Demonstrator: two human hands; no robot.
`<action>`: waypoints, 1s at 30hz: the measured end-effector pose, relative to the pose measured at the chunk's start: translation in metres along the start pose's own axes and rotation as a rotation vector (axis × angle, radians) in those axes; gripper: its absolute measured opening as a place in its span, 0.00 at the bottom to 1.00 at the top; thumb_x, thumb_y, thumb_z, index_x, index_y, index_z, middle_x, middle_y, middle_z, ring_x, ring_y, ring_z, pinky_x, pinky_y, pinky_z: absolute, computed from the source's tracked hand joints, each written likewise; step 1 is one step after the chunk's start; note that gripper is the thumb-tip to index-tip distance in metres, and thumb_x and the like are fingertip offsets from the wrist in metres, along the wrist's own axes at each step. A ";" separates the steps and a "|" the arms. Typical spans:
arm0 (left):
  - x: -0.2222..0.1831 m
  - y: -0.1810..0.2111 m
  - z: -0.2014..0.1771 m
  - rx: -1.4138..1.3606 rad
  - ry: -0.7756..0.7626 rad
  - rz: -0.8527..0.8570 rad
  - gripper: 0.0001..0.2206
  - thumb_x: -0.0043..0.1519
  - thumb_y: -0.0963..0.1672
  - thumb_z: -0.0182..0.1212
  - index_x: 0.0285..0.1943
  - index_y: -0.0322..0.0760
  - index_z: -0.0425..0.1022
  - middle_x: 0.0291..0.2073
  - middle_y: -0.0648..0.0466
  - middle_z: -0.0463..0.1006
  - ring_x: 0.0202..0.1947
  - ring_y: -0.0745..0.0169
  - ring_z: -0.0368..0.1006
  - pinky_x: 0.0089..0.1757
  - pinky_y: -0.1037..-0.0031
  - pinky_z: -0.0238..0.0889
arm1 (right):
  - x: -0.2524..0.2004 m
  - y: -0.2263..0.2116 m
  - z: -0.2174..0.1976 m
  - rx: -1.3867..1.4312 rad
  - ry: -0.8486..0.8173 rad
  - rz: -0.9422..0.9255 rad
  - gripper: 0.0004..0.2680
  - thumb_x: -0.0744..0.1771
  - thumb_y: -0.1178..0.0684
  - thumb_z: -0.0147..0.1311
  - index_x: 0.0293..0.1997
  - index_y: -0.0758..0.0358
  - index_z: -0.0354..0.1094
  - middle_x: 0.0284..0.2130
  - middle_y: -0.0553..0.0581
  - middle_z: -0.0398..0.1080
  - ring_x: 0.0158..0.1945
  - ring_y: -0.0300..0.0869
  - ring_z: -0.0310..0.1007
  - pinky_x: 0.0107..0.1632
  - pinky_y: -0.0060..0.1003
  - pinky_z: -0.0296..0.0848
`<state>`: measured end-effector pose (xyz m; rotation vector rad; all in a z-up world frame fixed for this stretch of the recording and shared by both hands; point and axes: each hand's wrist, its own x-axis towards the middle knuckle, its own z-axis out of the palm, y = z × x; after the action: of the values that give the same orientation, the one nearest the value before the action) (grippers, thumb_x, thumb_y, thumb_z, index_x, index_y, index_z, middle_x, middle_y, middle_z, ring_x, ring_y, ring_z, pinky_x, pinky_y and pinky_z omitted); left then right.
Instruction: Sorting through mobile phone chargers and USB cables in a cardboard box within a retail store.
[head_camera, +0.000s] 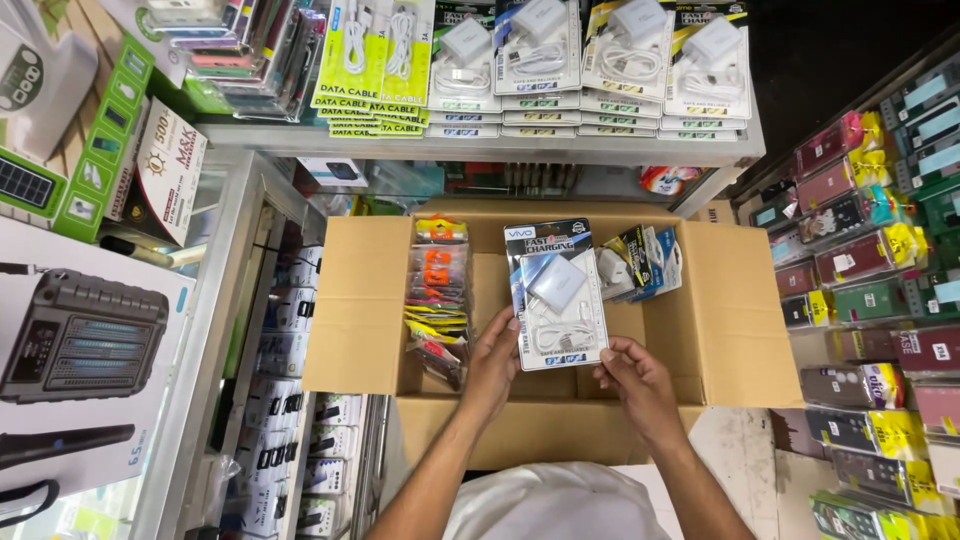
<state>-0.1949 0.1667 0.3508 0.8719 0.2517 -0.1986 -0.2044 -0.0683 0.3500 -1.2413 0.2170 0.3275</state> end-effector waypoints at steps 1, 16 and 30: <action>0.000 -0.006 -0.003 0.000 0.000 -0.003 0.19 0.71 0.46 0.50 0.69 0.32 0.66 0.55 0.51 0.77 0.52 0.64 0.75 0.50 0.69 0.71 | -0.002 0.004 -0.002 0.000 0.002 0.002 0.09 0.69 0.56 0.53 0.52 0.69 0.69 0.35 0.51 0.73 0.37 0.34 0.70 0.40 0.30 0.70; -0.004 -0.016 0.007 -0.033 -0.040 -0.015 0.20 0.72 0.45 0.49 0.72 0.29 0.65 0.59 0.50 0.76 0.57 0.66 0.71 0.54 0.72 0.68 | -0.015 0.001 -0.009 -0.202 0.030 0.017 0.09 0.69 0.56 0.53 0.53 0.68 0.69 0.36 0.53 0.74 0.39 0.36 0.73 0.44 0.32 0.73; -0.009 -0.033 0.023 0.068 -0.062 0.004 0.20 0.73 0.45 0.48 0.71 0.28 0.66 0.58 0.51 0.77 0.56 0.68 0.71 0.55 0.75 0.65 | -0.022 -0.072 0.058 -0.994 0.083 -0.672 0.20 0.69 0.52 0.56 0.69 0.69 0.59 0.70 0.72 0.55 0.72 0.60 0.60 0.68 0.46 0.62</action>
<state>-0.2096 0.1290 0.3434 0.9318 0.1858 -0.2313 -0.2003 -0.0368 0.4399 -2.2113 -0.3484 -0.2527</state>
